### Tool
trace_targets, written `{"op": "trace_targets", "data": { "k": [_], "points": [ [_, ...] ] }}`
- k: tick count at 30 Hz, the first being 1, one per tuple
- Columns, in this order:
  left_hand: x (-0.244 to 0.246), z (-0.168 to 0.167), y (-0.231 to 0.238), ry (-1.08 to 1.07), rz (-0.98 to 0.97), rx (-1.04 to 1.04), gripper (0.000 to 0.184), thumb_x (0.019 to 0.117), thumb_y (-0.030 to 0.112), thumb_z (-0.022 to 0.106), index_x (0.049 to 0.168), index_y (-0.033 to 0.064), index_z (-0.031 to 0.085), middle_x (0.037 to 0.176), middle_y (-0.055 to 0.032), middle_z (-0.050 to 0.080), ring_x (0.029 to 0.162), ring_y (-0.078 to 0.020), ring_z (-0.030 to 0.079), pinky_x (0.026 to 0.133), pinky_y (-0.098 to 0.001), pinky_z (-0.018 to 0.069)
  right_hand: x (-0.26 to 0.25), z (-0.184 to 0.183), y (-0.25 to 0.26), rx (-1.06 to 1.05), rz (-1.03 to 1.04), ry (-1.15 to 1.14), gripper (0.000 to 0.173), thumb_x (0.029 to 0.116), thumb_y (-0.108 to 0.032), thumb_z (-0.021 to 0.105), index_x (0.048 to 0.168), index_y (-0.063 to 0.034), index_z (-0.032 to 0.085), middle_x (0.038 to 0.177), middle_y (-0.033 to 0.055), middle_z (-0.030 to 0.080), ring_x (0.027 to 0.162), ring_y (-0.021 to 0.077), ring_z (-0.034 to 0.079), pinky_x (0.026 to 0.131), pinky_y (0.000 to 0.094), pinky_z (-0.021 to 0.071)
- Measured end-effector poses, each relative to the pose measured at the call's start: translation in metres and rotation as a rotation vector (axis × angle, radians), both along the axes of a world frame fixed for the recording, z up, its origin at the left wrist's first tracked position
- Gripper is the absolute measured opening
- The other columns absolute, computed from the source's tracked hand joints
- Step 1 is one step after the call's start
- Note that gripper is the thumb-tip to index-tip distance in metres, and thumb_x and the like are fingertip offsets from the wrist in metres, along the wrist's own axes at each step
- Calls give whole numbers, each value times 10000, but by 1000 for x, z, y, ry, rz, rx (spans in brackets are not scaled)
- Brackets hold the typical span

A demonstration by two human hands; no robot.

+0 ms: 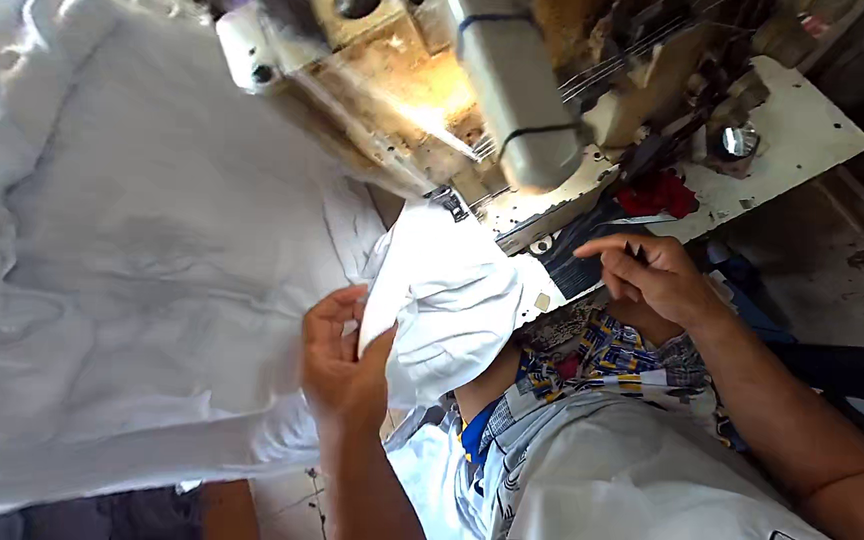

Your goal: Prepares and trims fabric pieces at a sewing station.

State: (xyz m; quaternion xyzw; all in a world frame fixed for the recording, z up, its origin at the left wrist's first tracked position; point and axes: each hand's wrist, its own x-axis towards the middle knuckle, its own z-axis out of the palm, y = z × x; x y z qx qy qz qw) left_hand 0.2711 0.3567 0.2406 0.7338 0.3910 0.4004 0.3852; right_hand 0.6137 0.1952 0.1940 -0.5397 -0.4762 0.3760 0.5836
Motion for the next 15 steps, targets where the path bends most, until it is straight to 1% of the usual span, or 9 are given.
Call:
{"op": "trace_targets", "data": {
  "k": [2,4,5,8,10,11,12,13,15],
  "points": [
    [11,30,3,-210,-159,-48,515,904,83,694,1387,152,531,1182,42,663,1022,-101,666,868,-306,595,-25,8,17,98,151,29,269,1059,-139,535,1234,-43,715,908,53,724,680,93,616,583,227,527],
    [30,58,8,-301,-281,-5,503,941,92,658,1410,155,487,1174,59,652,1004,-85,660,877,-293,587,-53,16,38,236,239,67,215,1011,-80,607,1169,6,725,1103,107,730,838,151,704,712,296,624],
    [41,69,10,-334,-328,35,506,948,74,626,1421,133,456,1177,56,648,1004,-83,659,888,-291,583,-67,20,49,291,266,78,227,980,-90,665,1170,20,722,1169,127,724,915,179,722,770,332,639],
    [69,91,24,-421,-414,162,533,929,-18,583,1425,10,390,1162,-1,619,985,-119,640,892,-324,569,-101,27,74,338,389,154,511,866,-164,801,1307,45,648,1301,136,681,1000,163,707,762,313,621],
    [80,103,32,-469,-410,202,512,937,-32,575,1411,-21,384,1165,-25,595,990,-135,621,886,-321,558,-118,22,80,285,463,249,593,787,-86,848,1329,35,639,1209,102,712,935,105,696,730,263,602],
    [84,108,34,-495,-391,217,490,944,-35,572,1400,-26,392,1153,-27,593,982,-135,620,878,-316,560,-126,15,79,237,481,280,523,770,-52,859,1257,19,679,1093,70,735,859,71,685,704,243,593],
    [86,112,35,-514,-365,233,460,955,-35,570,1383,-26,404,1140,-27,590,962,-133,621,865,-312,564,-132,6,78,184,487,284,386,774,-57,864,1127,-5,716,967,36,735,782,39,657,666,220,560],
    [86,116,36,-518,-329,250,418,965,-34,568,1355,-12,419,1120,-19,588,935,-127,627,844,-307,574,-136,-4,75,144,497,273,268,804,-81,856,1033,-15,733,912,17,729,757,18,635,664,207,536],
    [77,123,40,-491,-245,289,368,972,-11,591,1313,13,456,1093,0,604,932,-127,636,851,-320,580,-136,-20,67,138,528,258,153,873,-110,805,968,-6,744,943,18,731,782,1,611,686,197,507]
  ]
}}
